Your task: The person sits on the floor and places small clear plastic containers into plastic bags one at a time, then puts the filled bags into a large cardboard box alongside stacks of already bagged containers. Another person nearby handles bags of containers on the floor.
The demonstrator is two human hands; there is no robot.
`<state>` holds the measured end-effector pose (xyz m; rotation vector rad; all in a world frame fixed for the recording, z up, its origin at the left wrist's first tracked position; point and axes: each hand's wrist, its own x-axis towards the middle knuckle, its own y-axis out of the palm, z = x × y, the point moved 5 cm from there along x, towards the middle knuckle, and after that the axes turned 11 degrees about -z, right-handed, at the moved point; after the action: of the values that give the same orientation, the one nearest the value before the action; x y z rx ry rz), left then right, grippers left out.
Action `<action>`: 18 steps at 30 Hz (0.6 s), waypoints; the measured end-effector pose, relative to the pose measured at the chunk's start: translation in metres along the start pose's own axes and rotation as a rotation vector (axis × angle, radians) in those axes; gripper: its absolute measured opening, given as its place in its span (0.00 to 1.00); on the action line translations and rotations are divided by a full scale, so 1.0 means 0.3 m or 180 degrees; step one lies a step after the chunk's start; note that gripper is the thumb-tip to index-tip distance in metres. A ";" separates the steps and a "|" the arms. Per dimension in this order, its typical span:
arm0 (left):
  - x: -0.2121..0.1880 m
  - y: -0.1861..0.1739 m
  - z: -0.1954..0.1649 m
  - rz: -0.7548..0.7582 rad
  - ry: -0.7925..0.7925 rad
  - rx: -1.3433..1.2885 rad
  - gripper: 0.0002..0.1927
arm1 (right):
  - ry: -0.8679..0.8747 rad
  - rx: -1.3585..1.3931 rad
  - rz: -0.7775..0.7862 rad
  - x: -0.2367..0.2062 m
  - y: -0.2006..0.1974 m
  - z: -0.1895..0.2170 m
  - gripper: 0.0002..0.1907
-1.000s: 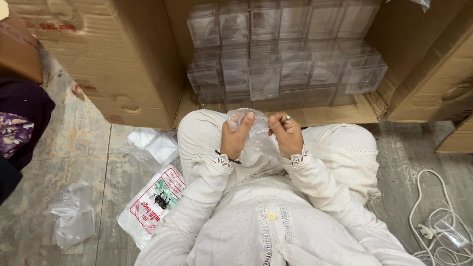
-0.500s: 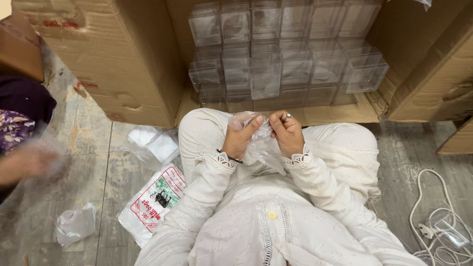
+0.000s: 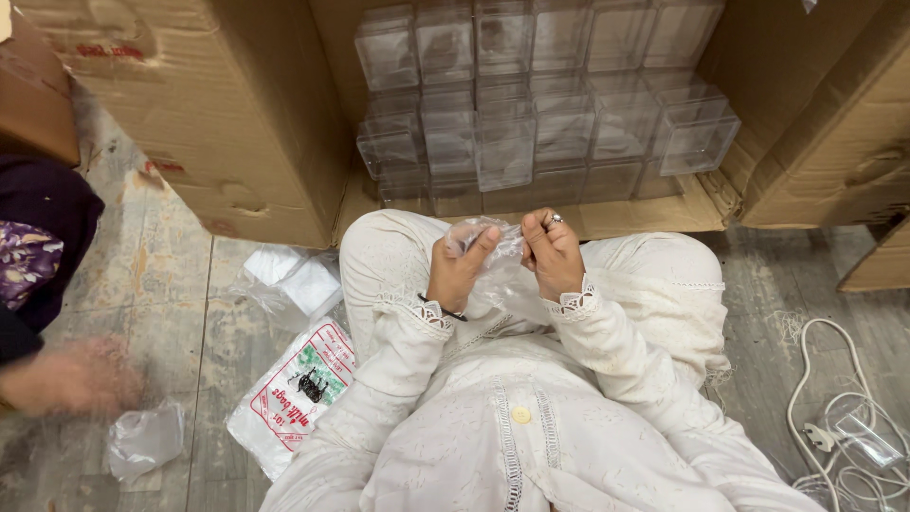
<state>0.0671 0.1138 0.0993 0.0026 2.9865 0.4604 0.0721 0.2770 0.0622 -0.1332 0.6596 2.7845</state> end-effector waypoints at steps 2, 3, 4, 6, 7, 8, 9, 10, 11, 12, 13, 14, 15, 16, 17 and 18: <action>-0.001 -0.007 -0.018 0.0014 0.0134 -0.0098 0.09 | -0.0112 0.0105 0.0091 -0.005 0.002 0.012 0.13; -0.003 -0.009 -0.028 0.0017 0.0293 0.0028 0.09 | -0.0169 0.0156 0.0143 -0.008 0.005 0.022 0.15; -0.005 -0.007 -0.036 0.0020 0.0449 0.0155 0.10 | -0.0221 -0.0021 0.0279 -0.011 0.011 0.029 0.11; -0.008 -0.002 -0.040 0.0009 0.0549 0.0244 0.10 | -0.0326 -0.0376 0.0542 -0.016 0.023 0.048 0.07; -0.008 0.001 -0.036 -0.0004 0.0493 0.0209 0.10 | -0.0318 -0.0443 0.0542 -0.016 0.022 0.055 0.06; -0.008 0.004 -0.031 -0.0011 0.0442 0.0173 0.11 | -0.0317 -0.0509 0.0542 -0.016 0.022 0.062 0.06; -0.008 0.006 -0.027 -0.0012 0.0410 0.0112 0.11 | -0.0318 -0.0576 0.0541 -0.016 0.021 0.066 0.06; -0.007 0.006 -0.022 -0.0014 0.0376 0.0051 0.11 | -0.0346 -0.0550 0.0485 -0.016 0.019 0.071 0.06; -0.006 0.004 -0.017 -0.0017 0.0343 -0.0012 0.11 | -0.0375 -0.0526 0.0431 -0.017 0.017 0.074 0.06; -0.005 0.004 -0.010 0.0029 0.0352 0.0072 0.11 | -0.0399 -0.0503 0.0377 -0.018 0.015 0.073 0.06; -0.004 0.002 -0.002 0.0071 0.0357 0.0156 0.11 | -0.0453 -0.0393 0.0415 -0.021 0.017 0.073 0.06; -0.003 -0.001 0.007 0.0109 0.0367 0.0241 0.12 | -0.0507 -0.0282 0.0458 -0.024 0.020 0.070 0.07; 0.000 -0.006 0.017 0.0077 0.0379 0.0329 0.12 | -0.0565 -0.0172 0.0505 -0.026 0.023 0.067 0.07; 0.003 -0.011 0.028 0.0048 0.0396 0.0419 0.14 | -0.0523 -0.0261 0.0462 -0.024 0.021 0.056 0.07; 0.005 -0.013 0.039 0.0023 0.0414 0.0508 0.15 | -0.0485 -0.0350 0.0417 -0.021 0.019 0.046 0.07; 0.008 -0.015 0.050 -0.0026 0.0492 0.0718 0.17 | -0.0450 -0.0439 0.0368 -0.017 0.016 0.036 0.08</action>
<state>0.0664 0.1140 0.0836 -0.0259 3.1714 0.1255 0.0754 0.2765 0.0747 0.0767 0.4546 2.9161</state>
